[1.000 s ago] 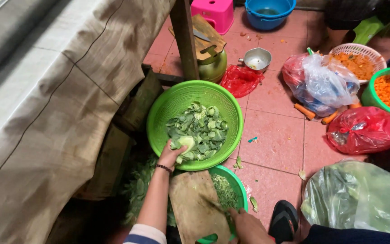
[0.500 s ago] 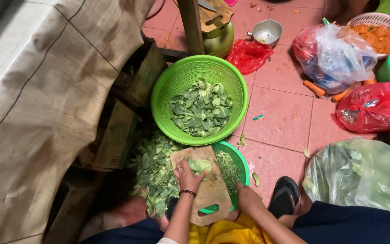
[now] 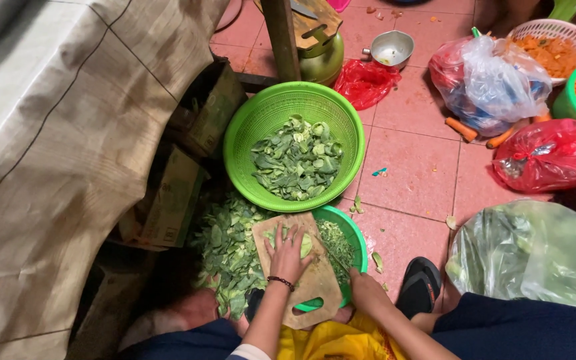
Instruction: Chopping green leafy vegetables on a cutting board while sitting on the floor.
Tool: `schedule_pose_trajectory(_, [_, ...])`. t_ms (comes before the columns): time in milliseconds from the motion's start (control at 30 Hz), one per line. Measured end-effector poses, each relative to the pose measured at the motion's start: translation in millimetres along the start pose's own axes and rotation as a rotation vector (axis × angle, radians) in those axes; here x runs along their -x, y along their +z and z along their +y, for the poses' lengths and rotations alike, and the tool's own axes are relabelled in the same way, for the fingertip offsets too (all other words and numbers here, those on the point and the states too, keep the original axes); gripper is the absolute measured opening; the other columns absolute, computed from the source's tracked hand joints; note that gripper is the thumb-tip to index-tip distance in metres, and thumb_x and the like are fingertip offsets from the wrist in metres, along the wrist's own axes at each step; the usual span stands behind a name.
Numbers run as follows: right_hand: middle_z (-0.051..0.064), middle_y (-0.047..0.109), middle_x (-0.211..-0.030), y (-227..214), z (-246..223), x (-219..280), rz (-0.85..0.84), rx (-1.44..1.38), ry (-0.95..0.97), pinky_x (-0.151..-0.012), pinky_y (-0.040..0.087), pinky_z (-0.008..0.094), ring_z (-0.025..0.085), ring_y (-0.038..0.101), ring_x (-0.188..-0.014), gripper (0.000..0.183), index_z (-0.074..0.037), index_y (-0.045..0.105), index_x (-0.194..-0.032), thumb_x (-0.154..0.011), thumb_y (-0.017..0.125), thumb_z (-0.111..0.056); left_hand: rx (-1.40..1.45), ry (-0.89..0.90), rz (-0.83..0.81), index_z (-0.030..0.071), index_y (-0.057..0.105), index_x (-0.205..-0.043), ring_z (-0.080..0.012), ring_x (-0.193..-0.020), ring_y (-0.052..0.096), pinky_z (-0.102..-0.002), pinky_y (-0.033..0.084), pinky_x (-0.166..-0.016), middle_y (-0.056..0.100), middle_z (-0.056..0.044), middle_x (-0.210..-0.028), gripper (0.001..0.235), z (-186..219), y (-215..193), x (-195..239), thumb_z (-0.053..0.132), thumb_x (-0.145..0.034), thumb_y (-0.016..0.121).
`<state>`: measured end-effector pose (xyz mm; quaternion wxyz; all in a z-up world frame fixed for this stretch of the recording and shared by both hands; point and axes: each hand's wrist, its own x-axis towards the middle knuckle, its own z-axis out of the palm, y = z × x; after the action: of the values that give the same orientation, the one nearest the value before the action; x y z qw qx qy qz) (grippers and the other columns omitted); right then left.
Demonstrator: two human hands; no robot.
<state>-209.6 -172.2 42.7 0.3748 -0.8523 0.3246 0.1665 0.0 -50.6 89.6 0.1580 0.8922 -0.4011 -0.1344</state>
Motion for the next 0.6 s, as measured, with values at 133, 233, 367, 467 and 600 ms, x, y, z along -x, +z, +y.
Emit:
schedule_pose_trajectory(133, [0.027, 0.065, -0.113, -14.9, -9.1, 9.0, 0.03, 0.034, 0.058, -0.088, 0.054, 0.055, 0.047, 0.065, -0.106, 0.021, -0.008, 0.051, -0.118, -0.098, 0.047, -0.014, -0.019, -0.013, -0.006, 0.018, 0.061, -0.135, -0.0348, -0.152, 0.025, -0.076, 0.01, -0.117, 0.055, -0.003, -0.142, 0.064, 5.3, -7.2, -3.6, 0.031, -0.077, 0.086])
schedule_pose_trajectory(233, [0.024, 0.066, -0.113, -41.2, -24.7, 27.1, 0.045, 0.128, 0.07, -0.086, 0.056, 0.054, 0.045, 0.067, -0.105, 0.027, -0.01, 0.05, -0.119, -0.092, 0.051, -0.012, 0.136, -0.053, 0.019, 0.018, 0.068, -0.122, -0.034, -0.15, 0.031, -0.069, 0.012, -0.122, 0.063, -0.003, -0.133, 0.049, -3.8, -13.0, -9.9, 0.025, -0.077, 0.085])
schedule_pose_trajectory(367, [0.023, 0.067, -0.109, -46.4, -26.7, 31.9, 0.085, 0.129, -0.037, -0.083, 0.056, 0.055, 0.045, 0.068, -0.101, 0.027, -0.009, 0.05, -0.117, -0.09, 0.053, -0.014, 0.564, -0.053, 0.213, 0.013, 0.07, -0.117, -0.0347, -0.143, 0.044, -0.049, 0.034, -0.115, 0.059, -0.014, -0.138, 0.044, -34.0, -18.2, -19.5, 0.019, -0.076, 0.086])
schedule_pose_trajectory(467, [0.021, 0.068, -0.106, -31.1, -23.3, 30.9, 0.03, 0.103, -0.147, -0.081, 0.055, 0.055, 0.044, 0.069, -0.099, 0.024, -0.011, 0.051, -0.116, -0.093, 0.055, -0.018, 0.894, -0.106, 0.24, 0.009, 0.068, -0.124, -0.0297, -0.134, 0.054, -0.04, 0.044, -0.11, 0.056, -0.015, -0.143, 0.045, -50.8, -33.1, -18.9, 0.015, -0.082, 0.082])
schedule_pose_trajectory(600, [0.018, 0.066, -0.103, -48.6, -64.6, 52.4, -0.178, 0.217, -0.292, -0.078, 0.054, 0.055, 0.043, 0.068, -0.093, 0.047, -0.02, 0.052, -0.126, -0.086, 0.068, -0.036, 1.284, -0.144, 0.211, 0.003, 0.058, -0.135, -0.0213, -0.126, 0.06, -0.033, 0.049, -0.105, 0.062, -0.012, -0.134, 0.048, -65.0, -62.5, -6.9, 0.007, -0.089, 0.073])
